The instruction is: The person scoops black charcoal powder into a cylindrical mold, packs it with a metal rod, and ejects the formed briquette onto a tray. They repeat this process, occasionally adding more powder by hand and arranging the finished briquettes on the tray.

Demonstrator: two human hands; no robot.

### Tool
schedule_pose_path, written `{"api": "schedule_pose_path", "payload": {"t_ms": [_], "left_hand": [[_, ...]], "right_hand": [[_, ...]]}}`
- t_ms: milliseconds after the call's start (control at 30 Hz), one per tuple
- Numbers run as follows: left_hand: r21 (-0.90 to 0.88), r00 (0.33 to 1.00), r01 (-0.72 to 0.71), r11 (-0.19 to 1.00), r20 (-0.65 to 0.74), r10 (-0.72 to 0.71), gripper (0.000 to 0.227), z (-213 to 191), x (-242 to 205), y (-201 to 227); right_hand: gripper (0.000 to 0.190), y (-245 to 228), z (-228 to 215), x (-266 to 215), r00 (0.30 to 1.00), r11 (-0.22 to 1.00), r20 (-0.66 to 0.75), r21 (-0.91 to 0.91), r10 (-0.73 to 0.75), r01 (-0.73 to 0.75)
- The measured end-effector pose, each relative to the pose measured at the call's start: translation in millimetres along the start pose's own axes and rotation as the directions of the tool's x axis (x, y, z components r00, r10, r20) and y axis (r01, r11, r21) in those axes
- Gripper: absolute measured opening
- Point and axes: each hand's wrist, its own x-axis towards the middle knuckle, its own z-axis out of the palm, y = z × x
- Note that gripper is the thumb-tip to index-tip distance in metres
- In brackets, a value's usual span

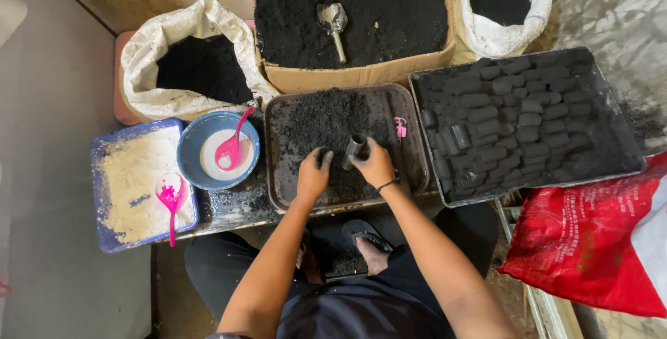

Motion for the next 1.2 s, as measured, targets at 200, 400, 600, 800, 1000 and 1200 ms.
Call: {"api": "schedule_pose_path", "payload": {"t_ms": [200, 400, 600, 800, 1000, 1200], "left_hand": [[-0.004, 0.997, -0.07, 0.998, 0.039, 0.07, 0.032, 9.2, 3.4, -9.3], [0.111, 0.969, -0.241, 0.964, 0.083, 0.233, 0.048, 18.8, 1.7, -9.0], [0.302, 0.946, -0.318, 0.899, 0.034, 0.323, 0.042, 33.3, 12.3, -32.0], [0.339, 0.945, -0.308, 0.889, 0.0, 0.328, 0.039, 40.3, 9.6, -38.4], [0.358, 0.921, -0.349, 0.866, -0.039, 0.387, 0.04, 49.9, 15.9, -56.7], [0.394, 0.922, -0.343, 0.853, -0.034, 0.387, 0.044, 54.9, 18.0, -66.3]], "right_hand": [[0.039, 14.3, 12.2, -9.5, 0.981, 0.955, 0.03, -0.225, -0.194, 0.196], [0.041, 49.1, 31.7, -2.8, 0.951, 0.908, 0.03, -0.286, -0.309, 0.305], [0.044, 30.8, 0.6, 12.1, 0.935, 0.933, 0.154, -0.116, -0.321, 0.339], [0.047, 36.0, -16.5, 54.5, 0.975, 0.961, 0.1, -0.176, -0.198, 0.214], [0.082, 5.2, -4.8, 110.8, 0.944, 0.909, 0.329, -0.39, -0.01, 0.146], [0.104, -21.6, 1.9, 124.8, 0.886, 0.86, 0.452, -0.488, 0.102, 0.15]]}}
